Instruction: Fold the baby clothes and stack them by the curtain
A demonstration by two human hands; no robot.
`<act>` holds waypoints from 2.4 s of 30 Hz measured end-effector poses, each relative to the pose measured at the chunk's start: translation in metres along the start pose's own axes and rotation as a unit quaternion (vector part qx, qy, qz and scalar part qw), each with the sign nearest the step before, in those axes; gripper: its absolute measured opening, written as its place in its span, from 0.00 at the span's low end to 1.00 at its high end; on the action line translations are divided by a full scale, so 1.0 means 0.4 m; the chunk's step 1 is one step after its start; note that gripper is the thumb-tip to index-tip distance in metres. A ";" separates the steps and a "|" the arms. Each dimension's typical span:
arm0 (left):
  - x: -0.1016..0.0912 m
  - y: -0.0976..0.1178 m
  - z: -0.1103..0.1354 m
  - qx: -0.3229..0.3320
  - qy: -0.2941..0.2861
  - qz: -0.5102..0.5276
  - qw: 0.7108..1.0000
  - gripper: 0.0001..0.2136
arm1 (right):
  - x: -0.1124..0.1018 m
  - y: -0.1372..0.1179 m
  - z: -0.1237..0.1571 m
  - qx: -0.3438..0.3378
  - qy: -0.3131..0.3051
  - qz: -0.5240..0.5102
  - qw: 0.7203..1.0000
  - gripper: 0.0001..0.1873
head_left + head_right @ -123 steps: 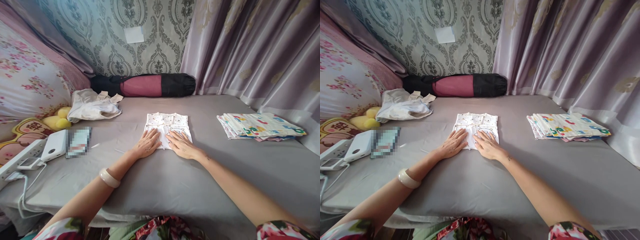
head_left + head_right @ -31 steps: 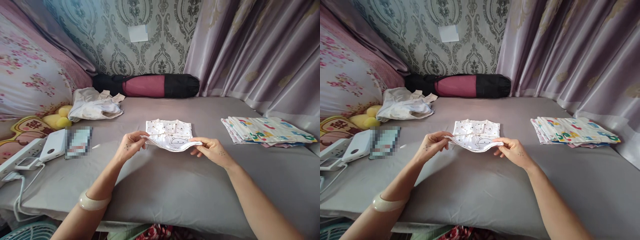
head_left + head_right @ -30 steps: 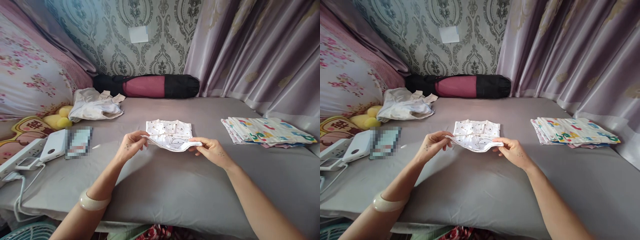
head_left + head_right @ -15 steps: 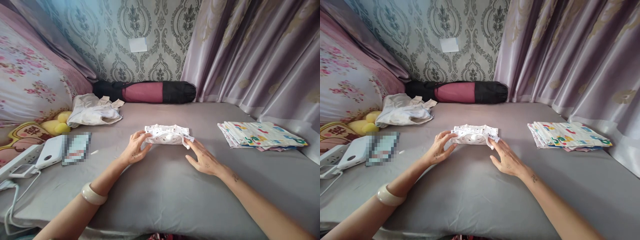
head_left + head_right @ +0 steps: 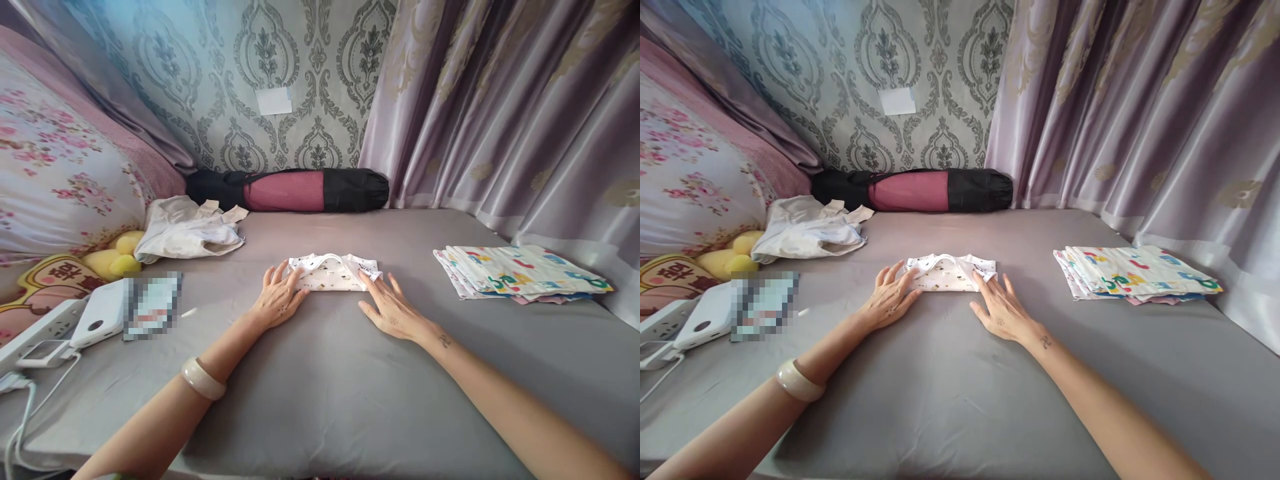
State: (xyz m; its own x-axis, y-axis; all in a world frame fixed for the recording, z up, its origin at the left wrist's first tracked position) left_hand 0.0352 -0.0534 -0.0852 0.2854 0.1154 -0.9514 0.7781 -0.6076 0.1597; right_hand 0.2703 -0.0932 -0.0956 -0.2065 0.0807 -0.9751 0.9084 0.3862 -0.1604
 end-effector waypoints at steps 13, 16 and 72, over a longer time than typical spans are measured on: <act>0.039 -0.019 -0.055 -0.070 -0.028 -0.006 0.997 0.26 | 0.017 0.021 -0.046 0.092 -0.022 -0.041 0.995 0.34; 0.045 -0.021 -0.063 -0.085 -0.032 -0.007 0.996 0.27 | 0.023 0.027 -0.050 0.102 -0.019 -0.037 0.994 0.34; 0.087 0.059 -0.209 -0.105 -0.042 -0.035 0.993 0.23 | 0.035 -0.068 -0.249 0.093 -0.003 0.002 0.996 0.30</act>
State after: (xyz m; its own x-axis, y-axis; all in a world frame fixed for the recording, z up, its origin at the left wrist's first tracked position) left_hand 0.1102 0.0018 -0.0925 0.1855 0.0806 -0.9793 0.8962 -0.4227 0.1349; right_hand 0.2064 -0.0109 -0.0895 -0.2005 0.0757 -0.9768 0.9611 0.2084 -0.1812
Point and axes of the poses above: each hand's wrist, its own z-axis away from the middle knuckle, its own x-axis out of the palm, y = z × x, the point moved 7 cm from there along -z, towards the middle knuckle, and after that the axes turned 5 degrees about x, right-handed, at the moved point
